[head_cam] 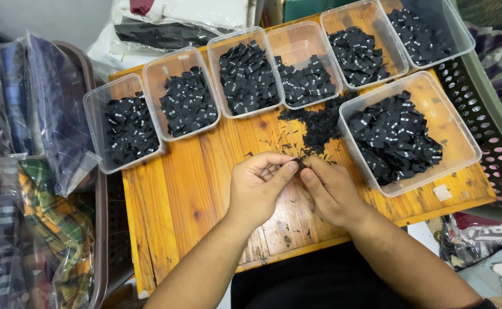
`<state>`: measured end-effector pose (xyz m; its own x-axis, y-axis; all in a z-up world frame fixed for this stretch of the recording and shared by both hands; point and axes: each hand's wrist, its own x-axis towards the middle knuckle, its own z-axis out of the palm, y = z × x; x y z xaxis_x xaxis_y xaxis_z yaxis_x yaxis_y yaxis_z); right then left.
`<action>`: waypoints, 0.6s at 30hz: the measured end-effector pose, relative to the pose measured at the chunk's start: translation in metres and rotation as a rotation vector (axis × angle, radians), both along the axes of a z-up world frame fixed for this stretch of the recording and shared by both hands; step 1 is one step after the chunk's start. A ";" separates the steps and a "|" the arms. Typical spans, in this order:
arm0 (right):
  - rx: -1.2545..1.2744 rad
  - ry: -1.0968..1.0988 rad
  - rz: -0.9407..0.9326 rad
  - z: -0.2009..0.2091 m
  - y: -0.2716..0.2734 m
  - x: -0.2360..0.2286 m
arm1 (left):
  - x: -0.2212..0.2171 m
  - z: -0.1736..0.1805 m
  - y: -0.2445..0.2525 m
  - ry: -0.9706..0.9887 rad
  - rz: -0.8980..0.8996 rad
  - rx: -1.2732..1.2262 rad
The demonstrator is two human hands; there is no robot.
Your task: Trimming excess threads from small black fabric labels using snips and sorting them into plastic containers.
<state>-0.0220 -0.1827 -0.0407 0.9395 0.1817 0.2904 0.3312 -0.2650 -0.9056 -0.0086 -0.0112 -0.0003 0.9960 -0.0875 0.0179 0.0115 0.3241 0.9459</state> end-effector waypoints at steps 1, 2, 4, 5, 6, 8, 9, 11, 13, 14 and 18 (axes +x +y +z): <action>0.000 0.001 0.000 -0.001 0.000 0.001 | 0.000 0.001 0.000 0.001 0.000 0.000; 0.005 -0.003 0.007 -0.003 -0.001 0.001 | 0.000 0.001 0.000 -0.006 0.000 -0.006; 0.008 -0.006 0.014 -0.007 -0.001 0.002 | 0.000 0.001 0.000 -0.013 0.000 -0.013; 0.053 0.003 0.021 -0.010 0.000 0.002 | 0.000 0.000 0.000 -0.016 0.001 -0.016; 0.098 0.013 0.028 -0.012 0.001 0.001 | 0.000 -0.001 0.000 -0.018 0.002 -0.020; 0.180 0.033 0.023 -0.015 0.000 0.004 | 0.001 0.006 0.000 -0.033 0.013 -0.010; 0.262 0.055 0.017 -0.016 -0.001 0.005 | 0.001 0.009 0.000 -0.047 0.022 0.000; 0.312 0.038 0.005 -0.010 0.002 0.005 | 0.003 0.006 0.002 -0.108 0.038 0.072; 0.362 0.018 -0.008 0.000 0.002 0.005 | 0.004 0.007 0.005 -0.171 0.053 0.144; 0.248 0.020 -0.081 0.008 0.002 0.005 | 0.003 0.009 0.006 -0.202 0.043 0.215; 0.112 0.081 -0.136 0.030 0.005 0.004 | 0.000 0.009 0.006 -0.232 0.008 0.299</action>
<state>-0.0177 -0.1781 -0.0104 0.9743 0.0224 0.2242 0.2242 -0.1984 -0.9541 -0.0089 -0.0050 0.0089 0.9691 -0.1150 0.2182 -0.2159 0.0323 0.9759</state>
